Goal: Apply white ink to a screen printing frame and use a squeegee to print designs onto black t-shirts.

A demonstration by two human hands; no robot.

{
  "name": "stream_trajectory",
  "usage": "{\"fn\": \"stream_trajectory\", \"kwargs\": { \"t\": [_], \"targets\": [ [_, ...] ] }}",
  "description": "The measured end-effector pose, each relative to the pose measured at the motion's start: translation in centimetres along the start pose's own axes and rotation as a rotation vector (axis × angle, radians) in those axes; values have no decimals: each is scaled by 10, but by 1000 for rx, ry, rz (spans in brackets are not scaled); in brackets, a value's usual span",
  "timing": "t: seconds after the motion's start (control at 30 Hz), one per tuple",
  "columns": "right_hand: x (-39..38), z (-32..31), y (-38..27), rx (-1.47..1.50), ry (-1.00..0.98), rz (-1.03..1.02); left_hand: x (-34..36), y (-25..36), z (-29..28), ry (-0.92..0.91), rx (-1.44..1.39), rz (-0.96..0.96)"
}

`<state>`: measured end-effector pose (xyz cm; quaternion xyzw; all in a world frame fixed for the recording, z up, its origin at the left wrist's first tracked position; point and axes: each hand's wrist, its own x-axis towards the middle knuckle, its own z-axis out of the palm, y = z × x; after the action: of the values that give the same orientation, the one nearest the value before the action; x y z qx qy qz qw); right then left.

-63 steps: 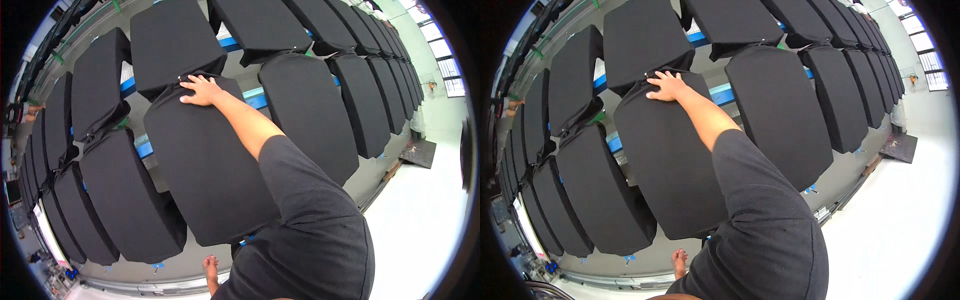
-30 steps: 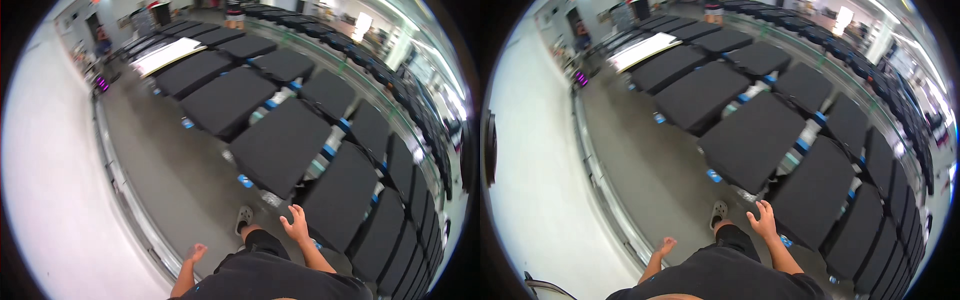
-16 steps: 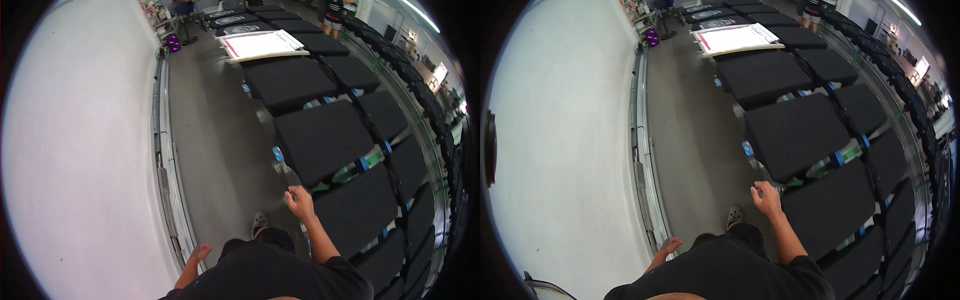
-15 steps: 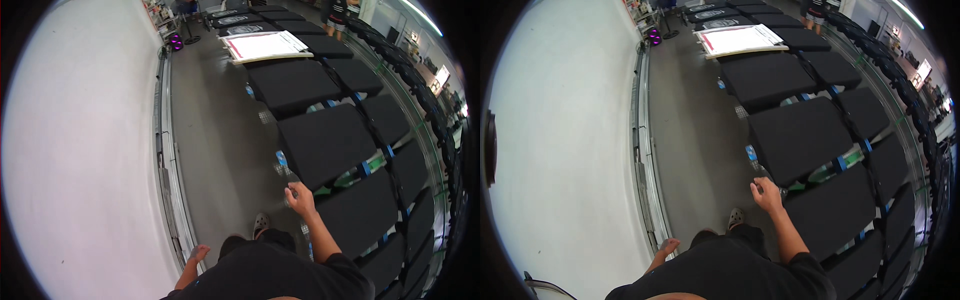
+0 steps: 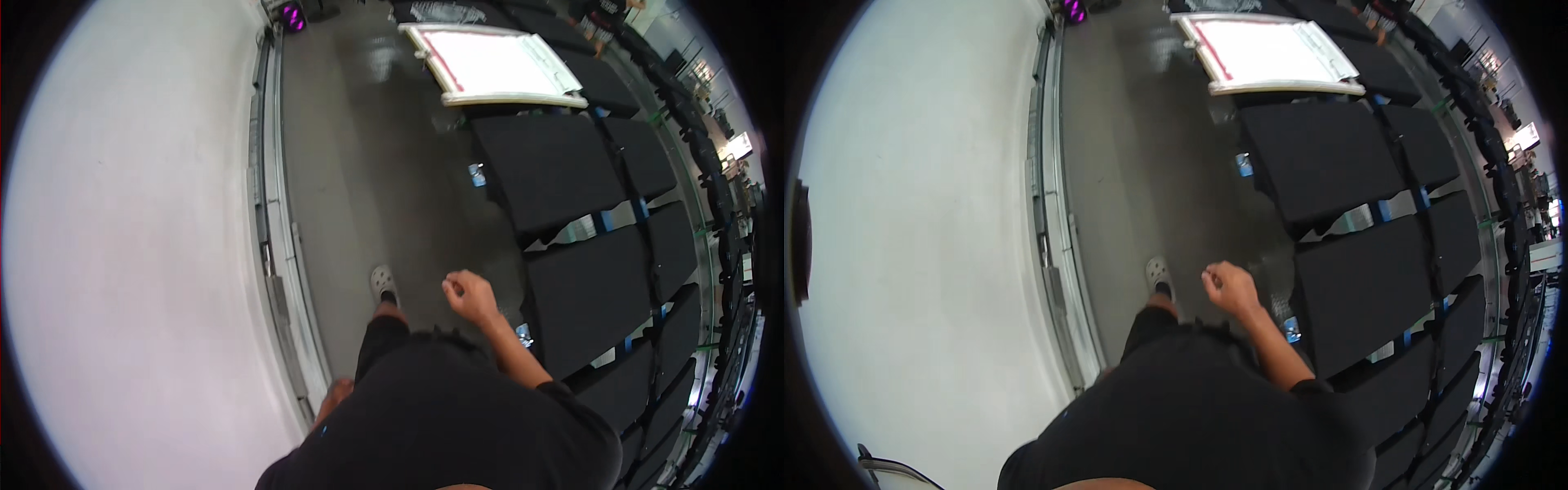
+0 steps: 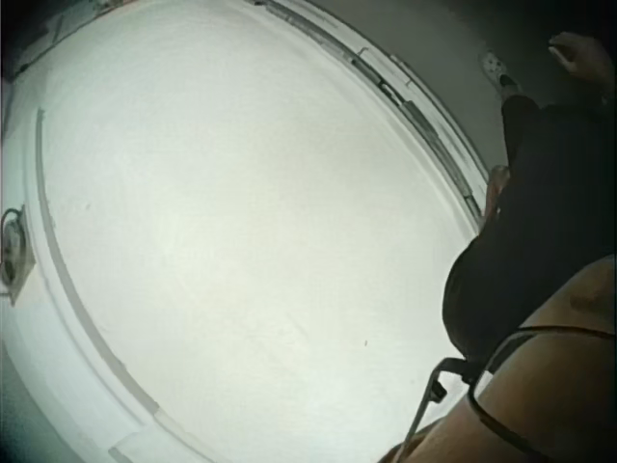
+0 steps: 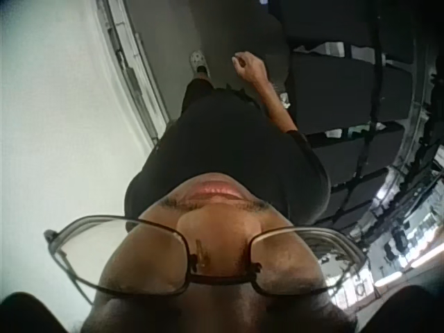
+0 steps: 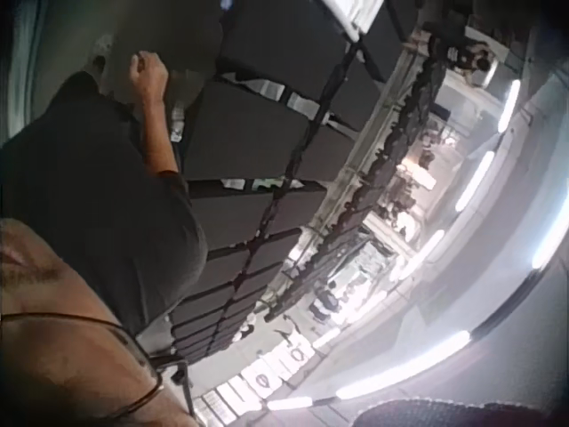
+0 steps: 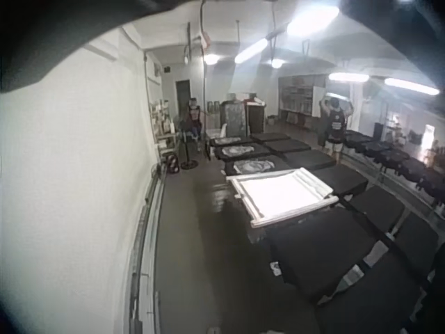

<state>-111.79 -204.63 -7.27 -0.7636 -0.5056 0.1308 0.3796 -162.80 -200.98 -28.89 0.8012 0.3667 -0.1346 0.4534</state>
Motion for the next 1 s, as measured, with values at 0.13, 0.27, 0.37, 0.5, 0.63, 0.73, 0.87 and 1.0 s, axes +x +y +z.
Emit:
{"fn": "stream_trajectory", "kwargs": {
  "t": [0.13,0.27,0.37,0.5,0.63,0.73,0.87,1.0],
  "targets": [
    [101,17,-4,91,10,116,108,-85,-125,58,-372,-219],
    [185,-1,20,102,73,190,220,-29,-325,474,-535,-195],
    [241,-9,33,74,153,279,284,62,-452,535,-545,-178],
    [312,10,66,89,225,299,356,116,-509,491,-473,-207],
    [403,25,89,166,378,224,437,163,-520,231,-277,-188],
    [477,13,112,138,427,291,507,229,-543,53,-173,-174],
    [565,-30,133,50,467,316,601,305,-608,-58,-75,-20],
    [618,-78,163,-56,555,386,699,359,-671,32,-73,91]
  ]
}}
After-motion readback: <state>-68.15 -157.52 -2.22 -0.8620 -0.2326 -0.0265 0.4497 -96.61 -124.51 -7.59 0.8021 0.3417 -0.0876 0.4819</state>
